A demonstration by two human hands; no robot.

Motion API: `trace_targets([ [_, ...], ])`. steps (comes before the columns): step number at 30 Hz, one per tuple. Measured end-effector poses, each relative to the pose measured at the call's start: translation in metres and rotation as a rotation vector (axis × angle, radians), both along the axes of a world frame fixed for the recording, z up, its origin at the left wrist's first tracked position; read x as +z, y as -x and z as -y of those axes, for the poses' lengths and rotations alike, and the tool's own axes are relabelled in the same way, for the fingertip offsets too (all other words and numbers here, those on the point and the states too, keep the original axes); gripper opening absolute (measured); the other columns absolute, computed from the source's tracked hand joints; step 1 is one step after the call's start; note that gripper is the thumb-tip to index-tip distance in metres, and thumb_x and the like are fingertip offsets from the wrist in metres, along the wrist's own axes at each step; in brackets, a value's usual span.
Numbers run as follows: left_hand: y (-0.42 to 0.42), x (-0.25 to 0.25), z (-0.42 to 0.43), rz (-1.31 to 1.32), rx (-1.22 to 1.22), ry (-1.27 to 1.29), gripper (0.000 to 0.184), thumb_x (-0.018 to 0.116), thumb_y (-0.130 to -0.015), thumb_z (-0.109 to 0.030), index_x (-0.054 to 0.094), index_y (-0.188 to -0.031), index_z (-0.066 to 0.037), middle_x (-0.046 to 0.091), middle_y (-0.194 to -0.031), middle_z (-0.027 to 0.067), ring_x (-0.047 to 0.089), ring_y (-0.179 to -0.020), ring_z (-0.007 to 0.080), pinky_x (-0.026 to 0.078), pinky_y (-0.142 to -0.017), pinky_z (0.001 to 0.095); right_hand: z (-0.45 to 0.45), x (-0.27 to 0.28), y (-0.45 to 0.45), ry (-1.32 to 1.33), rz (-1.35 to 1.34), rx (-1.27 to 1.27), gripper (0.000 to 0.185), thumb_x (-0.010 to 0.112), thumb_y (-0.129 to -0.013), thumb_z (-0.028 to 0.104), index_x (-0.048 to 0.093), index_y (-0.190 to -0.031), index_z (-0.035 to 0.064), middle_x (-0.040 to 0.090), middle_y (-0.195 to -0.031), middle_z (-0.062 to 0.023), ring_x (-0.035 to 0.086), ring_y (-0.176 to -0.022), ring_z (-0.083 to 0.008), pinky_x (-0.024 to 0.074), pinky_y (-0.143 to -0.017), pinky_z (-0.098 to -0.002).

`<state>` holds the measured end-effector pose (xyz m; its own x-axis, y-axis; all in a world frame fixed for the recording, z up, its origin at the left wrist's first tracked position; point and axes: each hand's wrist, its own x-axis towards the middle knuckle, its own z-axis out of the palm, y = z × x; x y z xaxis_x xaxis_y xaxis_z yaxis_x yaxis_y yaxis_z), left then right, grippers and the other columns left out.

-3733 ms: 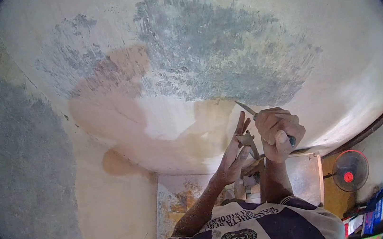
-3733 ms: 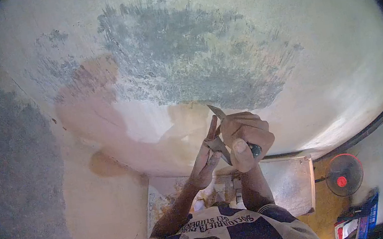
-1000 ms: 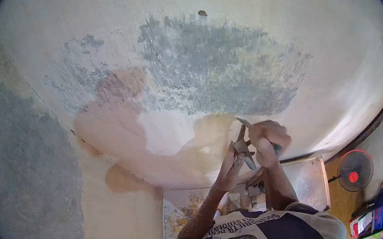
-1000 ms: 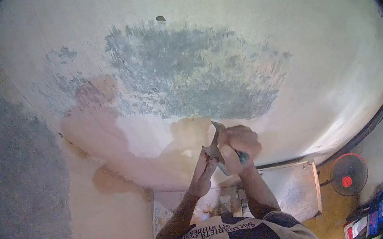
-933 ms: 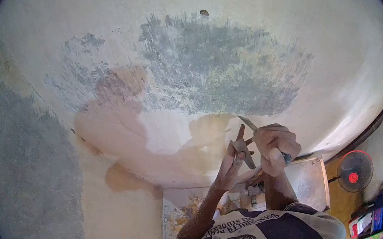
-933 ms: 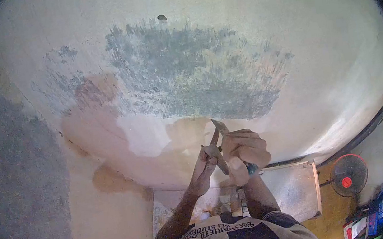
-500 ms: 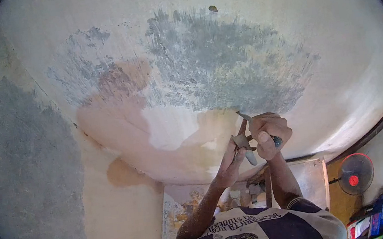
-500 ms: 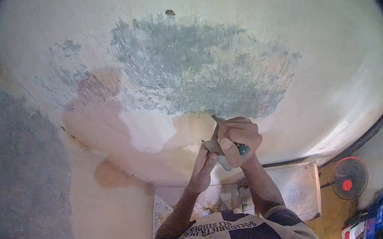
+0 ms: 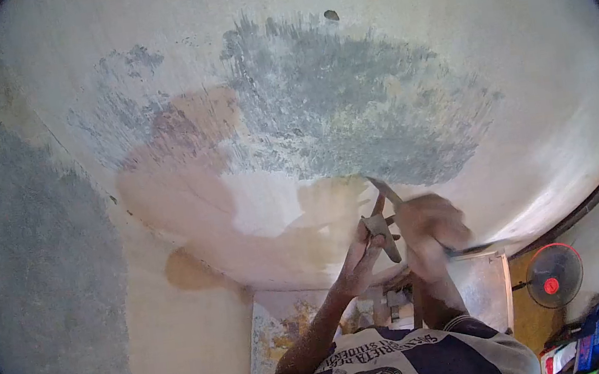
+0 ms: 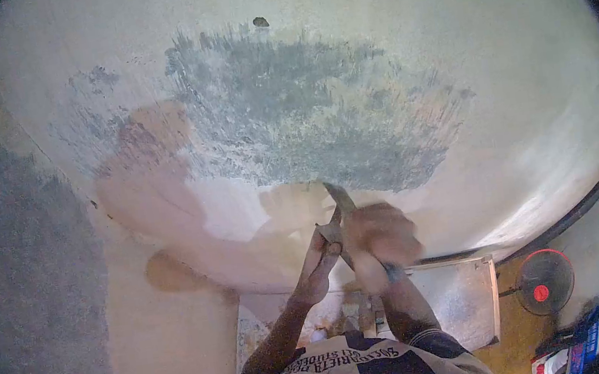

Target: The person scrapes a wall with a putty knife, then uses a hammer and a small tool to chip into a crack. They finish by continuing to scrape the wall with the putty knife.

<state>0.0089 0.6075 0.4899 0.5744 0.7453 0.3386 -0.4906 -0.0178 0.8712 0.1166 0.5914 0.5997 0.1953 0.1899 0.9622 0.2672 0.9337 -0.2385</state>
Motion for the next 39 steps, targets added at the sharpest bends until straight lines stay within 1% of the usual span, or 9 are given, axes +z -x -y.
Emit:
trace_targets([
  [3, 0.005, -0.024, -0.006, -0.052, 0.001, -0.024, 0.067, 0.050, -0.105, -0.038, 0.025, -0.152, 0.002, 0.043, -0.144, 0.0123, 0.039, -0.137, 0.0220, 0.031, -0.113, 0.0384, -0.024, -0.023, -0.007, 0.326, 0.052, -0.002, 0.038, 0.062, -0.082, 0.019, 0.042, -0.053, 0.0040, 0.055, -0.052, -0.0090, 0.059, -0.049, -0.0228, 0.0522, -0.055, -0.0360],
  [8, 0.010, -0.003, -0.002, 0.022, -0.033, 0.081, 0.070, 0.052, -0.105, -0.039, 0.024, -0.154, 0.002, 0.043, -0.144, 0.0103, 0.036, -0.137, 0.0193, 0.022, -0.117, 0.0355, -0.009, -0.015, 0.005, -0.020, 0.080, 0.029, 0.042, 0.065, -0.086, 0.019, 0.043, -0.053, 0.0045, 0.053, -0.053, -0.0075, 0.055, -0.045, -0.0211, 0.0484, -0.051, -0.0333],
  [10, 0.011, -0.006, -0.005, 0.044, 0.000, 0.042, 0.070, 0.052, -0.105, -0.038, 0.023, -0.154, 0.001, 0.044, -0.143, 0.0102, 0.037, -0.136, 0.0202, 0.026, -0.116, 0.0368, -0.026, -0.013, 0.003, -0.097, 0.163, 0.016, 0.038, 0.065, -0.084, 0.010, 0.045, -0.052, 0.0034, 0.050, -0.053, -0.0063, 0.049, -0.042, -0.0195, 0.0400, -0.041, -0.0302],
  [14, 0.006, -0.015, -0.008, 0.044, -0.004, 0.007, 0.073, 0.052, -0.105, -0.039, 0.019, -0.156, 0.001, 0.044, -0.143, 0.0101, 0.041, -0.135, 0.0220, 0.033, -0.113, 0.0387, -0.006, -0.006, 0.004, 0.046, 0.122, -0.084, 0.048, 0.064, -0.091, 0.026, 0.041, -0.053, 0.0055, 0.051, -0.051, -0.0071, 0.053, -0.043, -0.0214, 0.0497, -0.050, -0.0359],
  [17, 0.001, 0.006, 0.002, 0.101, 0.031, 0.125, 0.061, 0.057, -0.101, -0.038, 0.036, -0.144, -0.001, 0.040, -0.152, 0.0120, 0.040, -0.137, 0.0204, 0.029, -0.115, 0.0388, 0.001, -0.004, 0.006, -0.104, 0.014, -0.053, 0.048, 0.063, -0.090, 0.024, 0.040, -0.054, 0.0047, 0.048, -0.050, -0.0067, 0.049, -0.040, -0.0213, 0.0457, -0.046, -0.0358],
  [23, 0.002, 0.003, -0.001, 0.116, -0.045, 0.074, 0.051, 0.054, -0.103, -0.039, 0.041, -0.138, -0.005, 0.017, -0.166, 0.0191, 0.042, -0.140, 0.0259, 0.033, -0.113, 0.0437, 0.006, -0.001, 0.001, -0.026, -0.025, -0.108, 0.052, 0.063, -0.092, 0.027, 0.036, -0.053, 0.0053, 0.048, -0.049, -0.0060, 0.048, -0.042, -0.0196, 0.0442, -0.047, -0.0321],
  [26, 0.000, 0.000, -0.007, 0.130, -0.074, 0.007, 0.069, 0.050, -0.105, -0.040, 0.022, -0.153, 0.001, 0.016, -0.166, 0.0161, 0.041, -0.140, 0.0288, 0.045, -0.105, 0.0411, 0.011, -0.012, -0.011, -0.006, 0.006, -0.025, 0.048, 0.062, -0.091, 0.027, 0.038, -0.055, 0.0061, 0.045, -0.049, -0.0047, 0.045, -0.040, -0.0195, 0.0441, -0.047, -0.0326],
  [32, -0.004, 0.005, -0.003, 0.176, -0.045, 0.020, 0.051, 0.052, -0.104, -0.038, 0.040, -0.139, -0.003, 0.018, -0.165, 0.0194, 0.046, -0.135, 0.0288, 0.041, -0.107, 0.0432, 0.004, -0.004, -0.006, -0.018, -0.042, -0.088, 0.046, 0.064, -0.089, 0.027, 0.039, -0.057, 0.0062, 0.045, -0.049, -0.0033, 0.043, -0.040, -0.0185, 0.0394, -0.042, -0.0326],
  [39, 0.002, -0.012, -0.004, 0.086, -0.045, 0.053, 0.050, 0.052, -0.104, -0.033, 0.037, -0.140, -0.002, 0.019, -0.165, 0.0189, 0.046, -0.135, 0.0256, 0.035, -0.112, 0.0399, -0.020, -0.018, -0.011, 0.113, 0.000, -0.031, 0.052, 0.062, -0.092, 0.028, 0.035, -0.055, 0.0053, 0.041, -0.046, -0.0037, 0.041, -0.038, -0.0173, 0.0357, -0.040, -0.0314],
])
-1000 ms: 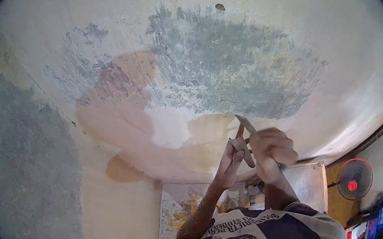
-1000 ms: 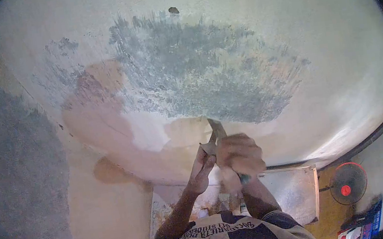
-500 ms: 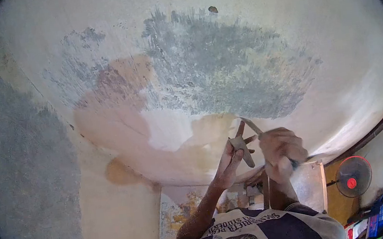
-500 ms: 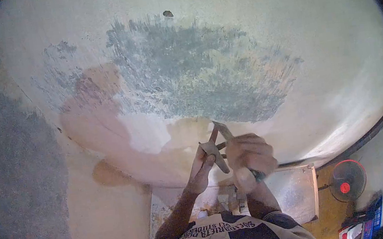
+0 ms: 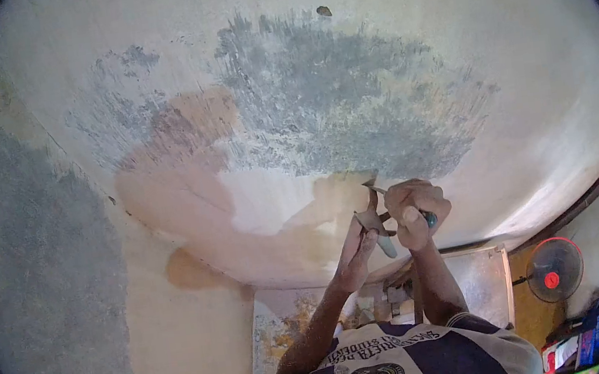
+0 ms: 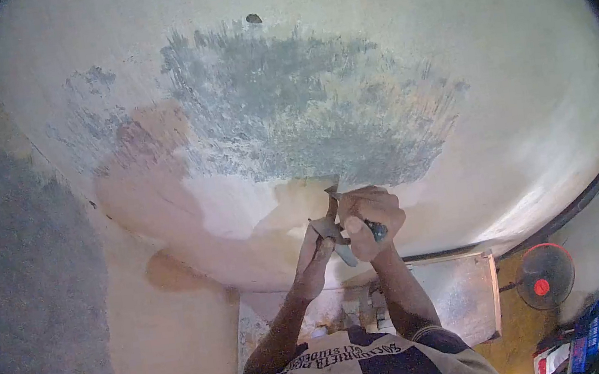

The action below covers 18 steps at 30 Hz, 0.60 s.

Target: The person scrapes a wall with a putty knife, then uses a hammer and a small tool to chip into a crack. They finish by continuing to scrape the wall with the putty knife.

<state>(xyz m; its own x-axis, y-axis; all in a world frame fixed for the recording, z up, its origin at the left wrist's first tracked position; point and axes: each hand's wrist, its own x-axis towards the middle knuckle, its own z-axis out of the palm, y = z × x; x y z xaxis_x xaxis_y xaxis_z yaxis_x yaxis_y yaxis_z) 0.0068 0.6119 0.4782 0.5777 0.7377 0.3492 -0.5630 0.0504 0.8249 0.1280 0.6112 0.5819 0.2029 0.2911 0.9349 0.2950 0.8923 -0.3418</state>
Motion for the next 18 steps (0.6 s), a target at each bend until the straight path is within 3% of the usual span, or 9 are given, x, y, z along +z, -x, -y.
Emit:
trace_targets([
  [2, -0.001, 0.003, 0.004, 0.065, 0.025, 0.029, 0.049, 0.053, -0.104, -0.031, 0.037, -0.140, -0.002, 0.024, -0.164, 0.0186, 0.046, -0.134, 0.0248, 0.035, -0.113, 0.0403, 0.012, -0.002, 0.001, -0.019, 0.017, 0.003, 0.052, 0.062, -0.093, 0.030, 0.037, -0.055, 0.0051, 0.041, -0.046, -0.0040, 0.041, -0.038, -0.0168, 0.0353, -0.040, -0.0307],
  [5, 0.000, 0.008, 0.002, 0.019, 0.063, 0.006, 0.060, 0.051, -0.104, -0.038, 0.033, -0.146, 0.000, 0.036, -0.157, 0.0188, 0.044, -0.138, 0.0296, 0.045, -0.105, 0.0441, 0.025, 0.009, 0.013, -0.040, -0.026, 0.055, 0.048, 0.063, -0.093, 0.027, 0.041, -0.057, 0.0039, 0.043, -0.048, -0.0044, 0.041, -0.038, -0.0172, 0.0361, -0.040, -0.0294],
  [8, 0.005, 0.000, -0.008, 0.047, 0.046, -0.022, 0.058, 0.051, -0.104, -0.039, 0.035, -0.144, 0.000, 0.040, -0.154, 0.0191, 0.047, -0.136, 0.0280, 0.045, -0.105, 0.0434, 0.035, 0.029, 0.024, 0.026, -0.035, -0.040, 0.044, 0.069, -0.090, 0.023, 0.045, -0.058, 0.0045, 0.045, -0.050, -0.0046, 0.044, -0.039, -0.0176, 0.0375, -0.041, -0.0291],
  [10, 0.007, 0.000, -0.008, 0.091, 0.035, -0.047, 0.057, 0.052, -0.104, -0.039, 0.035, -0.143, 0.000, 0.041, -0.153, 0.0190, 0.048, -0.135, 0.0276, 0.044, -0.106, 0.0429, 0.039, 0.048, 0.038, 0.017, -0.001, -0.177, 0.041, 0.072, -0.088, 0.020, 0.047, -0.058, 0.0054, 0.046, -0.052, -0.0044, 0.045, -0.041, -0.0176, 0.0387, -0.042, -0.0290],
  [11, 0.007, 0.000, -0.008, 0.114, 0.029, -0.060, 0.057, 0.052, -0.104, -0.039, 0.036, -0.143, 0.000, 0.042, -0.153, 0.0189, 0.048, -0.134, 0.0275, 0.044, -0.107, 0.0427, 0.040, 0.057, 0.038, 0.010, 0.062, -0.099, 0.041, 0.073, -0.087, 0.020, 0.047, -0.059, 0.0059, 0.047, -0.052, -0.0045, 0.046, -0.041, -0.0176, 0.0395, -0.042, -0.0290],
  [14, 0.006, -0.004, -0.009, -0.160, 0.016, -0.021, 0.058, 0.052, -0.103, -0.039, 0.037, -0.143, 0.000, 0.044, -0.151, 0.0189, 0.049, -0.134, 0.0276, 0.043, -0.107, 0.0430, 0.037, 0.065, 0.031, -0.029, 0.170, 0.141, 0.042, 0.074, -0.087, 0.022, 0.046, -0.058, 0.0067, 0.048, -0.052, -0.0041, 0.048, -0.042, -0.0177, 0.0413, -0.044, -0.0290],
  [18, 0.005, 0.015, -0.002, 0.007, 0.048, -0.068, 0.063, 0.053, -0.102, -0.041, 0.034, -0.146, 0.001, 0.037, -0.156, 0.0204, 0.043, -0.139, 0.0296, 0.042, -0.108, 0.0439, 0.023, 0.045, 0.016, -0.114, 0.091, -0.006, 0.047, 0.071, -0.089, 0.023, 0.041, -0.057, 0.0060, 0.045, -0.051, -0.0037, 0.047, -0.042, -0.0172, 0.0394, -0.042, -0.0301],
])
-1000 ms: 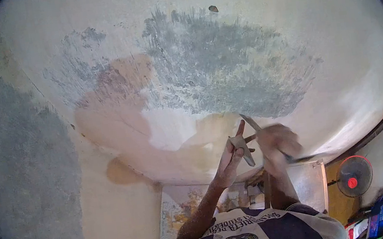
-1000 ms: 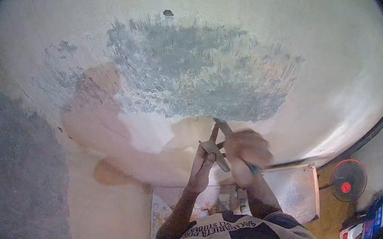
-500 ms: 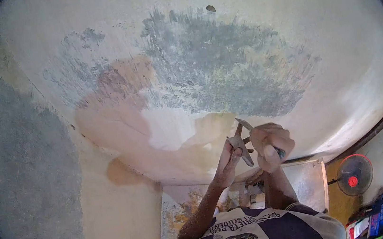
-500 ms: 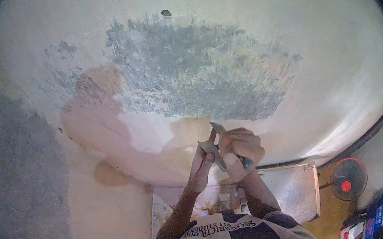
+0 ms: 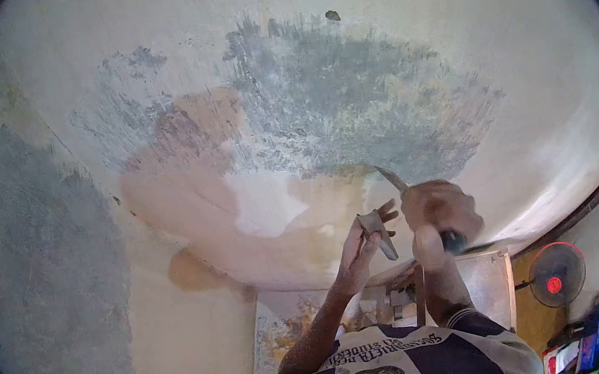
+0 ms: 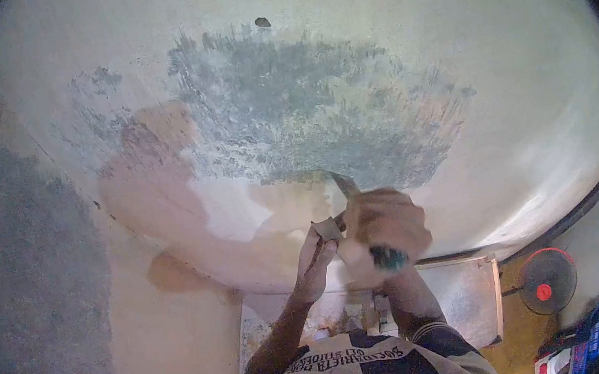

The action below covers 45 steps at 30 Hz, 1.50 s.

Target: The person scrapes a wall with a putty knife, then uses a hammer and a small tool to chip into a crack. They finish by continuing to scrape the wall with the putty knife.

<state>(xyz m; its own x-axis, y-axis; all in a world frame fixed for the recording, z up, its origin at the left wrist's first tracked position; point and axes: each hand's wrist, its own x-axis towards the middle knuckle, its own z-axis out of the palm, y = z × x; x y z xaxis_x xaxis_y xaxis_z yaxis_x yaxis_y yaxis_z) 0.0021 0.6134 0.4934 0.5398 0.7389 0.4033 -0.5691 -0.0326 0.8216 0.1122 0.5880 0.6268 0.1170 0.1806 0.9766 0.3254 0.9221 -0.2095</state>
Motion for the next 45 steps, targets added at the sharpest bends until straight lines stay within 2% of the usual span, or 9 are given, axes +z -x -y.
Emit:
trace_targets([
  [4, -0.001, 0.002, -0.002, 0.026, 0.010, 0.034, 0.064, 0.052, -0.103, -0.041, 0.033, -0.147, 0.000, 0.029, -0.161, 0.0199, 0.039, -0.143, 0.0305, 0.042, -0.108, 0.0438, -0.016, -0.017, -0.004, 0.017, -0.073, -0.227, 0.055, 0.068, -0.094, 0.033, 0.037, -0.059, 0.0064, 0.042, -0.048, -0.0030, 0.045, -0.040, -0.0152, 0.0390, -0.042, -0.0313],
  [7, -0.003, 0.002, -0.002, 0.045, 0.020, 0.040, 0.065, 0.052, -0.103, -0.040, 0.031, -0.149, 0.000, 0.023, -0.164, 0.0175, 0.037, -0.145, 0.0303, 0.042, -0.108, 0.0430, 0.004, -0.006, 0.003, -0.087, -0.095, 0.196, 0.048, 0.061, -0.096, 0.022, 0.036, -0.058, 0.0060, 0.041, -0.048, -0.0025, 0.043, -0.040, -0.0151, 0.0372, -0.040, -0.0314],
  [12, 0.001, -0.025, -0.007, -0.027, 0.030, 0.079, 0.063, 0.054, -0.102, -0.041, 0.034, -0.146, 0.000, 0.016, -0.167, 0.0162, 0.040, -0.139, 0.0253, 0.036, -0.110, 0.0398, -0.028, -0.041, -0.005, 0.217, -0.025, -0.056, 0.047, 0.058, -0.095, 0.020, 0.036, -0.056, 0.0045, 0.045, -0.049, -0.0049, 0.046, -0.040, -0.0178, 0.0434, -0.044, -0.0322],
  [16, 0.001, -0.012, -0.003, 0.045, 0.051, 0.055, 0.068, 0.053, -0.103, -0.040, 0.028, -0.152, 0.000, 0.017, -0.167, 0.0127, 0.037, -0.143, 0.0280, 0.040, -0.109, 0.0418, -0.007, -0.025, 0.010, -0.059, -0.004, 0.005, 0.046, 0.061, -0.094, 0.017, 0.035, -0.057, 0.0058, 0.046, -0.050, -0.0049, 0.047, -0.040, -0.0187, 0.0452, -0.045, -0.0316],
  [20, 0.001, -0.013, -0.006, 0.052, 0.061, 0.020, 0.071, 0.053, -0.103, -0.043, 0.026, -0.152, 0.001, 0.016, -0.167, 0.0131, 0.037, -0.144, 0.0293, 0.043, -0.107, 0.0420, -0.025, -0.040, -0.005, 0.011, 0.064, 0.047, 0.030, 0.069, -0.077, 0.007, 0.049, -0.057, 0.0024, 0.055, -0.055, -0.0075, 0.057, -0.045, -0.0214, 0.0501, -0.047, -0.0322],
  [24, -0.001, -0.007, 0.000, 0.070, 0.011, 0.118, 0.064, 0.055, -0.102, -0.042, 0.034, -0.146, -0.001, 0.014, -0.167, 0.0164, 0.033, -0.146, 0.0295, 0.028, -0.117, 0.0411, -0.009, -0.030, 0.007, -0.052, -0.023, -0.164, 0.049, 0.065, -0.093, 0.026, 0.039, -0.059, 0.0041, 0.046, -0.050, -0.0053, 0.049, -0.040, -0.0187, 0.0473, -0.046, -0.0319],
  [32, 0.002, -0.011, 0.001, 0.075, 0.008, 0.058, 0.059, 0.051, -0.104, -0.038, 0.033, -0.146, -0.002, 0.014, -0.167, 0.0161, 0.039, -0.142, 0.0327, 0.042, -0.107, 0.0423, 0.007, -0.037, 0.003, 0.059, -0.063, -0.230, 0.040, 0.060, -0.089, 0.018, 0.041, -0.057, 0.0057, 0.052, -0.051, -0.0089, 0.054, -0.043, -0.0204, 0.0489, -0.047, -0.0327],
  [40, 0.003, -0.004, 0.006, 0.091, -0.007, 0.086, 0.059, 0.052, -0.104, -0.039, 0.033, -0.145, -0.001, 0.012, -0.168, 0.0164, 0.042, -0.140, 0.0303, 0.044, -0.105, 0.0410, 0.016, -0.056, 0.002, 0.388, -0.316, -0.160, 0.043, 0.069, -0.088, 0.032, 0.050, -0.061, 0.0049, 0.063, -0.067, -0.0097, 0.062, -0.058, -0.0236, 0.0531, -0.061, -0.0351],
  [45, 0.004, -0.007, 0.006, 0.066, 0.015, 0.120, 0.061, 0.055, -0.102, -0.039, 0.034, -0.146, -0.002, 0.019, -0.166, 0.0150, 0.041, -0.137, 0.0228, 0.036, -0.111, 0.0385, -0.005, -0.066, -0.020, 0.168, 0.070, -0.126, 0.033, 0.072, -0.086, 0.029, 0.060, -0.073, 0.0023, 0.063, -0.074, -0.0081, 0.065, -0.076, -0.0253, 0.0535, -0.069, -0.0375],
])
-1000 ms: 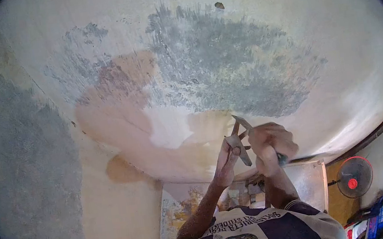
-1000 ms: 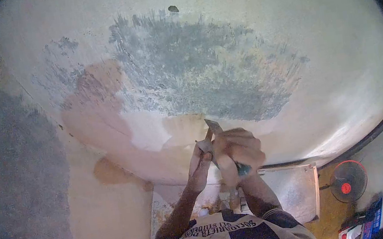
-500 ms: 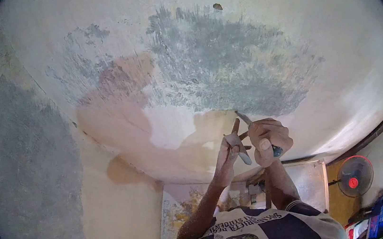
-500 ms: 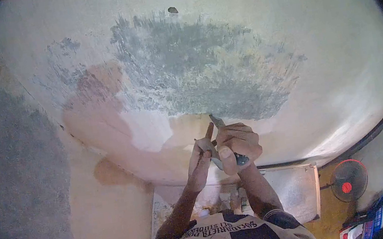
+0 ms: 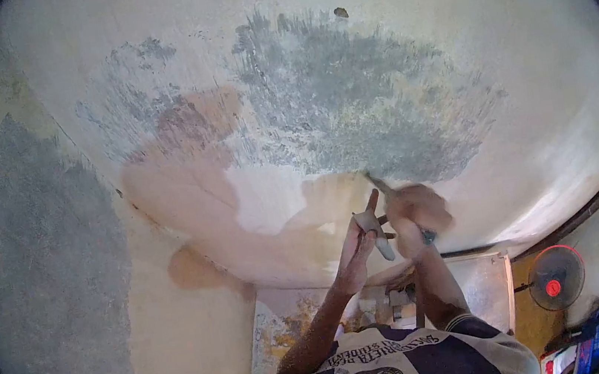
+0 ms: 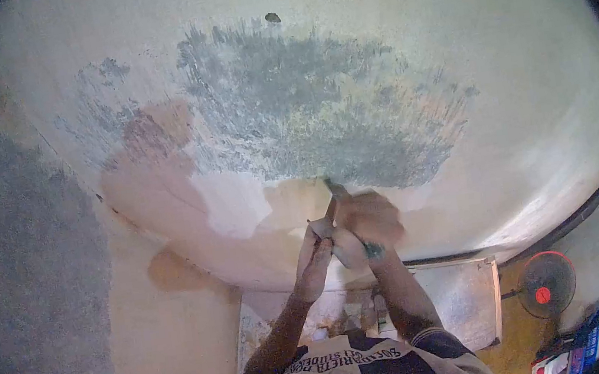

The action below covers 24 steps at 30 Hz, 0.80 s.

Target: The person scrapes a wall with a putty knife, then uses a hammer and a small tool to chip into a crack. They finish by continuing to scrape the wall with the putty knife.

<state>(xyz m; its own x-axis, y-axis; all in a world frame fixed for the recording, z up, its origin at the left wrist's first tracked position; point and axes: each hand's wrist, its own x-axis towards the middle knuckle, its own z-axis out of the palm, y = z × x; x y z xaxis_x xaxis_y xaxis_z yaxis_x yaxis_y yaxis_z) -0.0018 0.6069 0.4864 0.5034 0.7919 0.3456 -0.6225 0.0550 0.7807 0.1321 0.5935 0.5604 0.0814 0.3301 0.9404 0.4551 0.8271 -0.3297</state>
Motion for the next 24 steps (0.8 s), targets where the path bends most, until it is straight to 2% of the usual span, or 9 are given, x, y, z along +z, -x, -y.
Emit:
trace_targets([
  [2, -0.001, -0.006, 0.001, 0.000, -0.001, 0.022, 0.060, 0.055, -0.103, -0.036, 0.033, -0.147, -0.002, 0.026, -0.162, 0.0133, 0.041, -0.136, 0.0204, 0.033, -0.112, 0.0375, -0.014, 0.004, 0.001, -0.053, -0.036, 0.175, 0.029, 0.074, -0.085, 0.025, 0.061, -0.074, 0.0018, 0.064, -0.075, -0.0073, 0.066, -0.078, -0.0256, 0.0538, -0.068, -0.0383],
  [6, -0.002, -0.006, 0.000, 0.053, -0.023, 0.027, 0.059, 0.054, -0.103, -0.033, 0.032, -0.149, -0.002, 0.037, -0.153, 0.0099, 0.038, -0.136, 0.0172, 0.029, -0.115, 0.0365, 0.021, 0.008, 0.016, 0.191, -0.236, -0.198, 0.032, 0.069, -0.089, 0.017, 0.057, -0.065, 0.0010, 0.066, -0.071, -0.0084, 0.066, -0.068, -0.0235, 0.0535, -0.065, -0.0346],
  [8, -0.001, -0.009, -0.001, 0.049, 0.003, 0.034, 0.062, 0.055, -0.103, -0.033, 0.030, -0.150, -0.002, 0.039, -0.151, 0.0093, 0.039, -0.135, 0.0181, 0.030, -0.114, 0.0364, 0.004, 0.004, 0.013, 0.073, -0.038, -0.324, 0.033, 0.068, -0.090, 0.015, 0.055, -0.064, 0.0006, 0.064, -0.068, -0.0087, 0.065, -0.065, -0.0239, 0.0530, -0.062, -0.0348],
  [9, 0.001, -0.010, 0.000, 0.043, 0.012, 0.040, 0.063, 0.055, -0.103, -0.033, 0.029, -0.150, -0.002, 0.040, -0.150, 0.0089, 0.040, -0.135, 0.0185, 0.030, -0.114, 0.0364, -0.022, 0.010, 0.011, -0.154, 0.009, 0.197, 0.030, 0.069, -0.087, 0.010, 0.054, -0.063, 0.0010, 0.062, -0.065, -0.0075, 0.065, -0.062, -0.0234, 0.0531, -0.061, -0.0362],
  [12, 0.002, -0.003, 0.005, 0.004, 0.030, 0.079, 0.065, 0.055, -0.102, -0.034, 0.027, -0.151, -0.001, 0.041, -0.149, 0.0095, 0.041, -0.135, 0.0199, 0.031, -0.114, 0.0360, -0.016, 0.030, 0.016, -0.120, -0.007, 0.224, 0.032, 0.063, -0.083, 0.007, 0.047, -0.056, 0.0012, 0.051, -0.052, -0.0094, 0.050, -0.039, -0.0213, 0.0437, -0.041, -0.0329],
  [13, 0.003, -0.002, 0.006, 0.004, 0.017, 0.065, 0.064, 0.055, -0.103, -0.033, 0.027, -0.151, -0.001, 0.041, -0.149, 0.0095, 0.042, -0.134, 0.0199, 0.031, -0.113, 0.0359, -0.005, 0.034, 0.018, -0.182, -0.001, 0.041, 0.031, 0.063, -0.083, 0.006, 0.050, -0.056, 0.0034, 0.052, -0.052, -0.0103, 0.054, -0.043, -0.0229, 0.0428, -0.043, -0.0314],
  [15, 0.000, 0.003, 0.004, 0.018, 0.007, 0.027, 0.063, 0.054, -0.103, -0.031, 0.028, -0.151, -0.001, 0.041, -0.148, 0.0097, 0.044, -0.131, 0.0200, 0.032, -0.112, 0.0355, 0.012, 0.009, 0.013, 0.192, -0.123, -0.244, 0.026, 0.064, -0.085, 0.010, 0.057, -0.061, 0.0019, 0.059, -0.060, -0.0132, 0.058, -0.052, -0.0249, 0.0467, -0.053, -0.0349],
  [19, 0.005, -0.043, -0.001, -0.103, -0.013, -0.024, 0.065, 0.054, -0.103, -0.036, 0.027, -0.150, -0.001, 0.040, -0.151, 0.0123, 0.047, -0.130, 0.0219, 0.038, -0.109, 0.0384, -0.023, -0.013, 0.002, 0.113, -0.049, -0.078, 0.026, 0.064, -0.083, 0.009, 0.058, -0.060, -0.0003, 0.057, -0.055, -0.0086, 0.060, -0.049, -0.0258, 0.0475, -0.052, -0.0347],
  [24, 0.004, -0.016, -0.001, -0.033, -0.022, 0.025, 0.066, 0.054, -0.102, -0.038, 0.027, -0.150, -0.001, 0.037, -0.155, 0.0149, 0.047, -0.134, 0.0254, 0.043, -0.106, 0.0426, 0.006, 0.016, 0.014, -0.074, -0.166, 0.060, 0.038, 0.060, -0.088, 0.015, 0.047, -0.054, 0.0028, 0.055, -0.052, -0.0092, 0.054, -0.042, -0.0227, 0.0484, -0.047, -0.0372],
])
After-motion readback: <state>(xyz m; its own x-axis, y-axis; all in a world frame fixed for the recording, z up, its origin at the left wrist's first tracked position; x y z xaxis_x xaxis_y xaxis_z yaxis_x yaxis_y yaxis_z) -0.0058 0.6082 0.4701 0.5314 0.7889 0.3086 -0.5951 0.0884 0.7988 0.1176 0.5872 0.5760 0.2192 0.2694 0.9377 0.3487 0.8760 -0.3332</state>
